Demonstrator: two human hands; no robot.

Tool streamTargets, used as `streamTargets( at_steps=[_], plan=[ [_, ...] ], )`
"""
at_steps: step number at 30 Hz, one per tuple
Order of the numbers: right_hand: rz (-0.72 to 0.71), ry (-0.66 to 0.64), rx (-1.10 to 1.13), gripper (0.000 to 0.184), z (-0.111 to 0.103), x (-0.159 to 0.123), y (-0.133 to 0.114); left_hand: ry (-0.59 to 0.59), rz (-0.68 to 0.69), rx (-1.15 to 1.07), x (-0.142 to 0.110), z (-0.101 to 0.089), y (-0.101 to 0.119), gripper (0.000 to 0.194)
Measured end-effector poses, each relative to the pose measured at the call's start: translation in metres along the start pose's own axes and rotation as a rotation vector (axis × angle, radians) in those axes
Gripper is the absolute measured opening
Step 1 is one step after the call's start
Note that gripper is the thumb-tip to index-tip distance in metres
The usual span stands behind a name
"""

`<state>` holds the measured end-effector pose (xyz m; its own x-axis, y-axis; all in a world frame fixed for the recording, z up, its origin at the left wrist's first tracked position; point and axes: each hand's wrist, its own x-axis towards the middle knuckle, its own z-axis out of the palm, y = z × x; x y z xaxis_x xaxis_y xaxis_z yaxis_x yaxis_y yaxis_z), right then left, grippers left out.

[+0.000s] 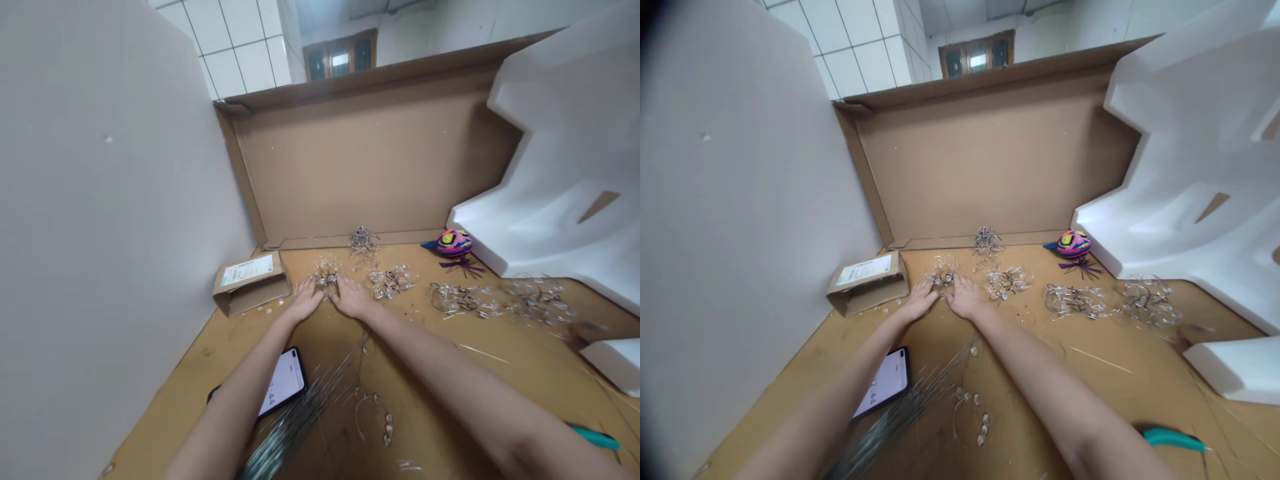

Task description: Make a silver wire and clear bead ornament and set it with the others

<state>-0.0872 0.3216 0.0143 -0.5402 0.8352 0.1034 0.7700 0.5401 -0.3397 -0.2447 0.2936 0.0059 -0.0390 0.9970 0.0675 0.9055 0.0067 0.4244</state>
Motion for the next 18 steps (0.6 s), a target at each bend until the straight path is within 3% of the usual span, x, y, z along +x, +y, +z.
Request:
streamTargets(
  at_steps=[7,12,18],
  plan=[
    [-0.038,-0.029,-0.057,0.071,0.007,0.000,-0.009,-0.101,0.083,0.003,0.001,0.010,0.012,0.059],
    [-0.029,-0.026,-0.066,0.073,0.007,-0.001,-0.010,-0.023,0.055,0.002,-0.005,0.004,0.007,0.063],
    [0.020,-0.002,-0.055,0.080,0.005,-0.015,-0.012,0.052,0.033,-0.098,-0.016,-0.007,-0.015,0.067]
  ],
)
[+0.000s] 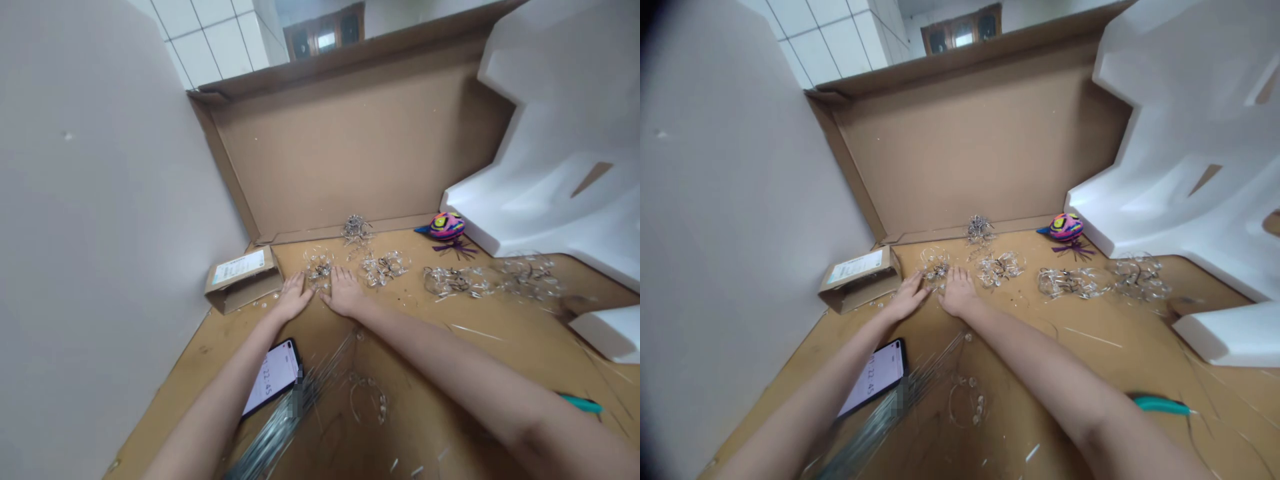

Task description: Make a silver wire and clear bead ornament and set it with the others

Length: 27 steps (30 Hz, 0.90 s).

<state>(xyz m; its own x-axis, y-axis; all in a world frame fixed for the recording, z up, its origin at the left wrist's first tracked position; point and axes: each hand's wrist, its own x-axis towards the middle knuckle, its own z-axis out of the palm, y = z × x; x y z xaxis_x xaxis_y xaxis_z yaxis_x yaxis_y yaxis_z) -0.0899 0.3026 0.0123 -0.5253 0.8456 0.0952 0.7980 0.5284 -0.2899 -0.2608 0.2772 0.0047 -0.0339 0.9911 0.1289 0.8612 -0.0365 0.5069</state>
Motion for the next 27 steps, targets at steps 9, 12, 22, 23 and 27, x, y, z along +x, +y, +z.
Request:
streamTargets(
  at_steps=[9,12,22,23,27],
  plan=[
    [-0.103,0.022,0.081,0.075,0.006,-0.004,0.003,0.069,0.082,-0.493,0.014,-0.004,0.011,0.084],
    [-0.112,0.020,0.092,0.071,0.004,-0.005,0.004,0.080,0.023,-0.558,0.020,0.001,0.020,0.078],
    [-0.063,0.000,0.104,0.077,-0.008,-0.026,0.004,0.091,-0.077,-0.379,0.001,-0.016,0.013,0.102],
    [-0.068,-0.004,0.103,0.076,-0.010,-0.032,0.004,0.105,-0.078,-0.354,-0.005,-0.017,0.013,0.099],
    [-0.130,-0.002,0.096,0.074,-0.016,-0.058,0.001,0.209,-0.065,-0.237,-0.030,-0.019,0.015,0.086]
  ],
)
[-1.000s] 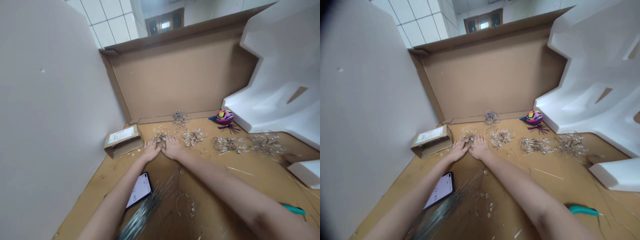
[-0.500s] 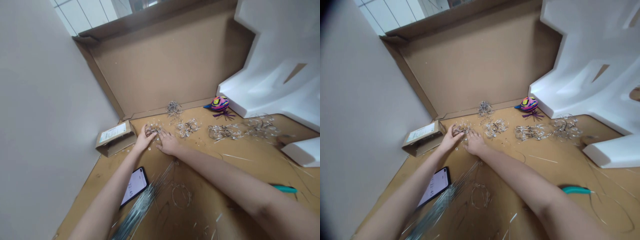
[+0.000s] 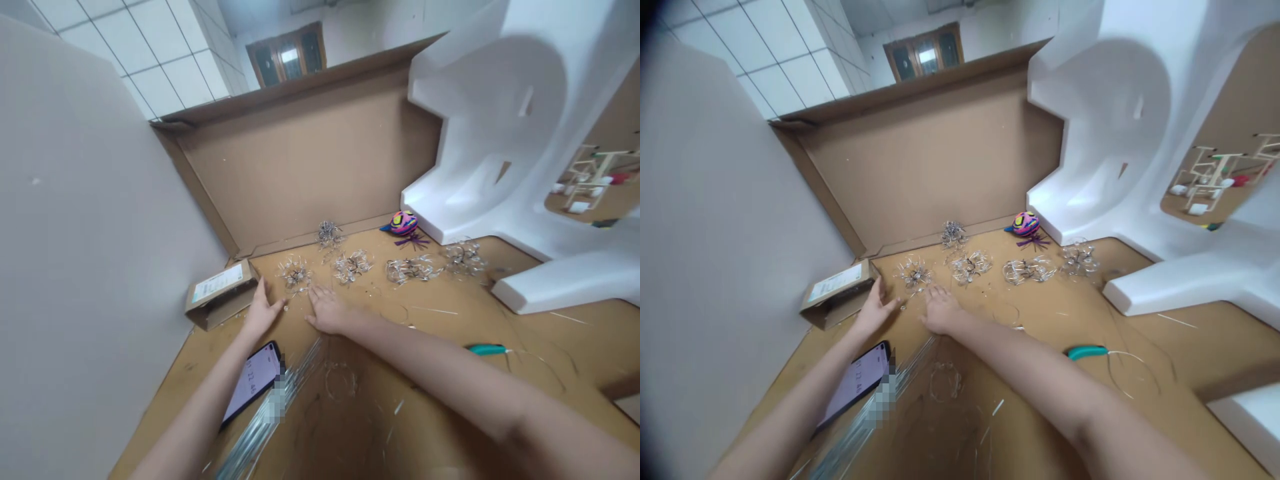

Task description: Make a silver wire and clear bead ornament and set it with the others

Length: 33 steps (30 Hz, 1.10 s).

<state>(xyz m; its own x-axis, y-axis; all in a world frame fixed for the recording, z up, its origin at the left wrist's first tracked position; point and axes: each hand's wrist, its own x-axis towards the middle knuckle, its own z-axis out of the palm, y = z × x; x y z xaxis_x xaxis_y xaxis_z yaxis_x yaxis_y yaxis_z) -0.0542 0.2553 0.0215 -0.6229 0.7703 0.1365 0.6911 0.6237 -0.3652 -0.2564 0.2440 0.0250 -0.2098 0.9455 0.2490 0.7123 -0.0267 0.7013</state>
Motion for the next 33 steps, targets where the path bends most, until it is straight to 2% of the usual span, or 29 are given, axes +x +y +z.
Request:
streamTargets(
  at_steps=[6,9,11,16,20,24,28,33],
  plan=[
    [-0.067,0.059,-0.019,0.056,-0.018,-0.049,-0.009,0.105,0.044,0.137,-0.035,0.003,0.018,0.077],
    [-0.091,0.097,-0.013,0.036,-0.029,-0.078,-0.018,0.068,0.094,0.197,-0.053,0.009,0.032,0.069],
    [-0.107,0.113,-0.009,0.028,-0.035,-0.098,-0.025,-0.006,0.152,0.239,-0.068,0.013,0.043,0.060],
    [-0.070,0.150,-0.049,0.032,-0.044,-0.141,-0.034,-0.194,0.278,0.327,-0.102,0.018,0.071,0.037],
    [0.055,0.110,-0.102,0.049,-0.048,-0.167,-0.029,-0.232,0.292,0.357,-0.116,0.016,0.088,0.033],
    [0.137,0.124,-0.133,0.053,-0.053,-0.191,-0.024,-0.233,0.268,0.356,-0.135,0.020,0.109,0.027],
    [0.130,0.095,-0.134,0.050,-0.055,-0.216,-0.024,-0.257,0.311,0.341,-0.173,0.038,0.146,0.027],
    [0.145,0.053,-0.140,0.035,-0.058,-0.249,-0.013,-0.361,0.355,0.326,-0.219,0.071,0.185,0.035]
  ],
)
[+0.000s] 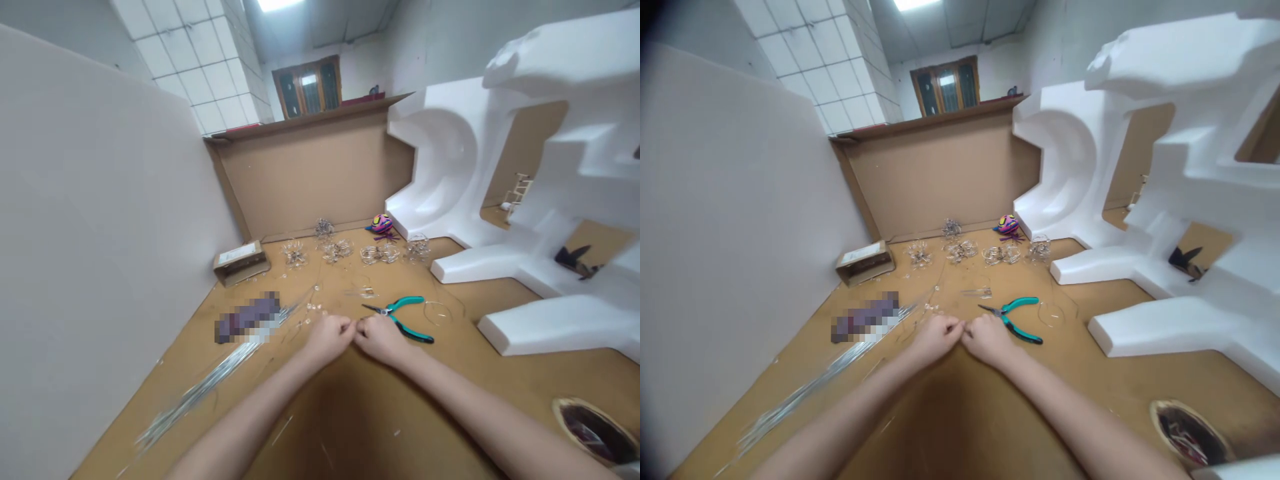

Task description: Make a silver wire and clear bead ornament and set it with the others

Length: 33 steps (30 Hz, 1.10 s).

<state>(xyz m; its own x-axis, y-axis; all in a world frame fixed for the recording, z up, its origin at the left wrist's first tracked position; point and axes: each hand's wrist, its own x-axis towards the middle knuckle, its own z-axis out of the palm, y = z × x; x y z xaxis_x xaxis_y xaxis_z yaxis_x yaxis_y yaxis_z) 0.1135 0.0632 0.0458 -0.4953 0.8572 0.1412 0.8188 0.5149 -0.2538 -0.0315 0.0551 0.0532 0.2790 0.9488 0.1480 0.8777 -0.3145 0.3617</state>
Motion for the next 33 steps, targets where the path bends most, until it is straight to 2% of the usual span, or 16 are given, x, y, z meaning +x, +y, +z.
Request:
streamTargets(
  at_steps=[2,4,6,10,13,15,20,25,33],
  plan=[
    [0.022,-0.013,-0.004,0.032,0.000,-0.011,0.011,-0.030,0.012,-0.008,-0.003,0.011,0.013,0.034],
    [0.126,-0.023,0.024,0.032,0.001,-0.018,0.023,-0.044,0.022,-0.008,-0.005,0.020,0.020,0.035],
    [0.166,-0.009,0.045,0.031,0.002,-0.022,0.037,-0.057,0.041,0.001,-0.009,0.029,0.023,0.037],
    [0.327,-0.001,0.131,0.035,-0.002,-0.020,0.067,-0.078,0.080,0.048,-0.018,0.038,0.026,0.035],
    [0.382,0.082,0.190,0.039,-0.005,-0.015,0.082,-0.089,0.125,0.089,-0.022,0.041,0.026,0.032],
    [0.385,0.126,0.253,0.046,-0.003,-0.013,0.085,-0.093,0.152,0.112,-0.023,0.041,0.026,0.032],
    [0.293,0.155,0.373,0.043,0.013,-0.015,0.076,-0.081,0.176,0.163,-0.023,0.041,0.026,0.031],
    [0.236,0.143,0.468,0.043,0.022,-0.020,0.081,-0.082,0.188,0.188,-0.024,0.039,0.025,0.033],
    [0.203,0.086,0.515,0.040,0.021,-0.023,0.086,-0.104,0.194,0.186,-0.026,0.033,0.028,0.032]
  ],
)
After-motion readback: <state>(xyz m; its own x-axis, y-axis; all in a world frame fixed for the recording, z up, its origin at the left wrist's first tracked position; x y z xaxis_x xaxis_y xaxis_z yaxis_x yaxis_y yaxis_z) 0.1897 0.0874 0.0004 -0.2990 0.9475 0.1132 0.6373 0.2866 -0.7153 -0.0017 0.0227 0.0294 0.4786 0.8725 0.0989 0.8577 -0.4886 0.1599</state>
